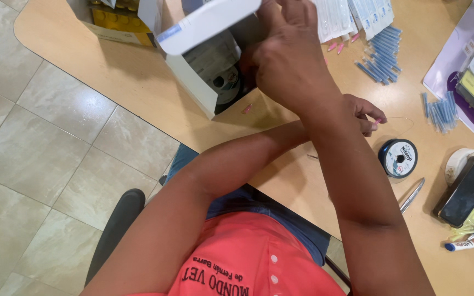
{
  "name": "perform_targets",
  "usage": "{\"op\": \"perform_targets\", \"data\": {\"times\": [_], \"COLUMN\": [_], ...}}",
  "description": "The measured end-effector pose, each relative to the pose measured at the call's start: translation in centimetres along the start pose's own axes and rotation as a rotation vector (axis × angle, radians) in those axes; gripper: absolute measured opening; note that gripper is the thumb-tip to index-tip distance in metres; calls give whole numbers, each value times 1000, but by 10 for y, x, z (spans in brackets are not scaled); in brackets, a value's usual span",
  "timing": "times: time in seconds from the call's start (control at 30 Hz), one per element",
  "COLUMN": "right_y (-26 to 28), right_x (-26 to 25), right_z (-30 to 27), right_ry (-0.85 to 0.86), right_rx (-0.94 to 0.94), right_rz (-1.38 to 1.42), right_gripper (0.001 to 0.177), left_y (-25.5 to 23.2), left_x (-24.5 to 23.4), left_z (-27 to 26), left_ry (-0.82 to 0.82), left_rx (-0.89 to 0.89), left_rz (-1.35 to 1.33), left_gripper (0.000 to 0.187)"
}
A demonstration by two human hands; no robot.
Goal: The person assembles medical supplies on a table, handling syringes, needles, and a spool of suture thread. They use scissors to cut the thread and manipulate small plastic components, organizing items and occasionally reaching into a box.
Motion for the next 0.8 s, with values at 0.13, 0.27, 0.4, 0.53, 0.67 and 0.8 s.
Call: {"op": "perform_targets", "data": {"times": [0.13, 0.27, 0.4, 0.53, 0.67, 0.8], "right_y": [3, 9, 13, 8, 13, 12], "right_x": [10, 10, 10, 15, 18, 19], "right_z": [0, 1, 0, -4, -2, -4], "right_ry": [96, 36, -27, -79, -206, -170], "right_rx": [51, 39, 57, 61, 18, -67], "right_rz": [-443, -323, -407, -492, -513, -576], "right_gripper": [13, 25, 20, 24, 22, 35], "left_y": [-13, -25, -25, -29, -25, -22], "left_x": [-1, 2, 6, 10, 9, 7], "left_z": [-6, -12, -13, -13, -11, -10], "left_ry": [-9, -22, -38, -58, -106, -106], "left_rx": [-47, -122, -159, -169, -152, -131], "left_rz": [150, 209, 128, 115, 125, 151], "left_gripper": [40, 42, 37, 34, 30, 31]}}
Point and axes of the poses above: each hand's wrist, its own z-axis towards the middle knuckle, its own x-axis out of the palm, y = z × x, the point moved 3 cm from there along z, towards the middle knuckle, and after that the axes turned 13 degrees about y, right-handed, at the moved point
